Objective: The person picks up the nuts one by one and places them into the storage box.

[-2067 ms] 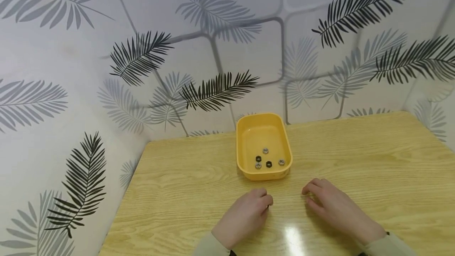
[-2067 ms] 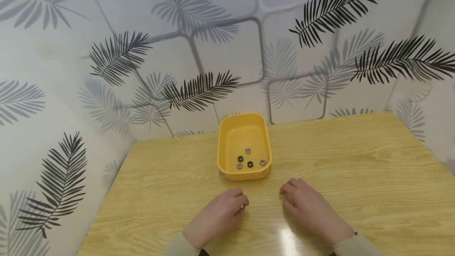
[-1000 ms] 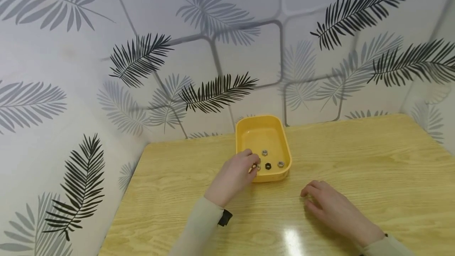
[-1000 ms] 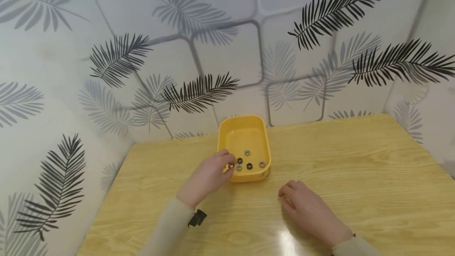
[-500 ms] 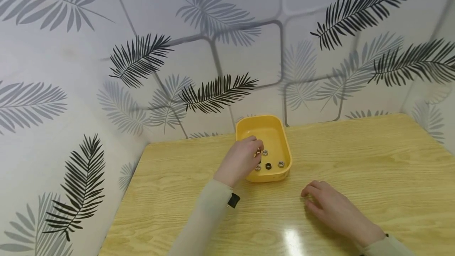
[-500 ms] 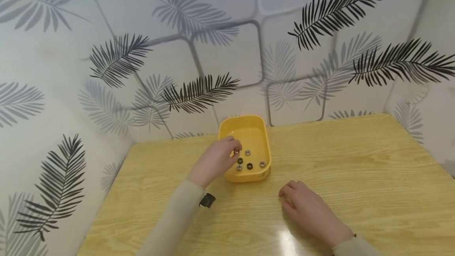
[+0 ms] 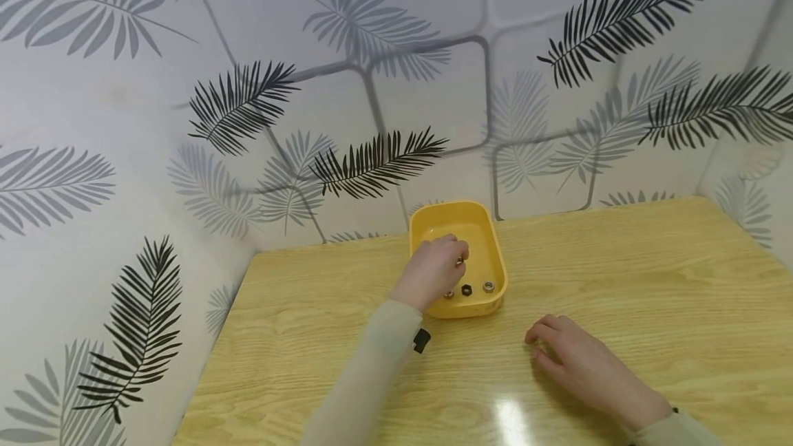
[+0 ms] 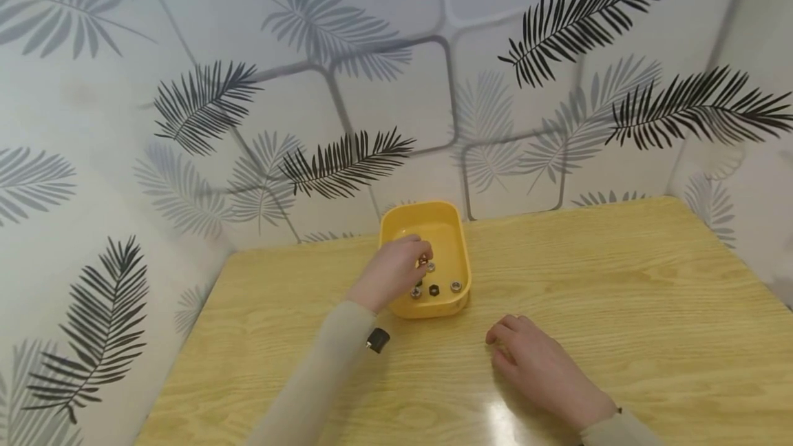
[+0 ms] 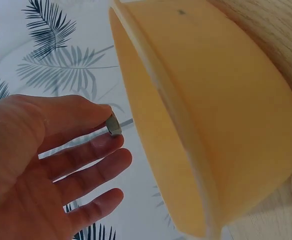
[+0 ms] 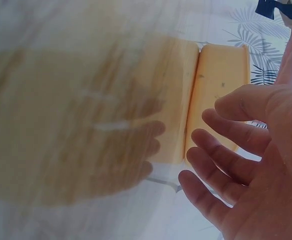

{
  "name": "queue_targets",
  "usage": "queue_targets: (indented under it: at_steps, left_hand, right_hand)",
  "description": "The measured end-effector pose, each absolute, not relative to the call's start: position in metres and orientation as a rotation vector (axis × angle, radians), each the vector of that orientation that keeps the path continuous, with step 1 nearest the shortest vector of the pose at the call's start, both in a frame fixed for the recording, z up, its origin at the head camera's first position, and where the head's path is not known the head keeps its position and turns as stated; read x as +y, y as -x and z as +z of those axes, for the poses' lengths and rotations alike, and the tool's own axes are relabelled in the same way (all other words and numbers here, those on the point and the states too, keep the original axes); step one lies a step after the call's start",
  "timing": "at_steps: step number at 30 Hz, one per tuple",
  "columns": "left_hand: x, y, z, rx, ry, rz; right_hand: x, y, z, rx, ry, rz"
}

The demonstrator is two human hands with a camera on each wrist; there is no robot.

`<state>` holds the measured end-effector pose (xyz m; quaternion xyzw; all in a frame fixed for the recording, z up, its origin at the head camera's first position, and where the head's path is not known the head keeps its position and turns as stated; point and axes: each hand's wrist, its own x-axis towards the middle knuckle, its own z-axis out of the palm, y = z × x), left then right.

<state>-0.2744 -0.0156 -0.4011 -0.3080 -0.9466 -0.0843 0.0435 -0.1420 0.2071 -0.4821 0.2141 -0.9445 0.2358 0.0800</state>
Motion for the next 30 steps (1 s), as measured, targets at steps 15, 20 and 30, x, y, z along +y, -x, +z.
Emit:
queue_targets:
  at_steps: [15,20,30]
  left_hand:
    - [0.009,0.293,-0.403,-3.006,0.953,-0.191]
    - [0.014,0.298,-0.406,-3.013,0.967,-0.202]
    - [0.02,0.309,-0.413,-3.068,0.944,-0.254]
  right_hand:
    - [0.209,0.141,-0.486,-2.82,-0.665,0.717]
    - [0.209,0.142,-0.485,-2.824,-0.651,0.717]
    - [0.209,0.142,-0.483,-2.815,-0.654,0.71]
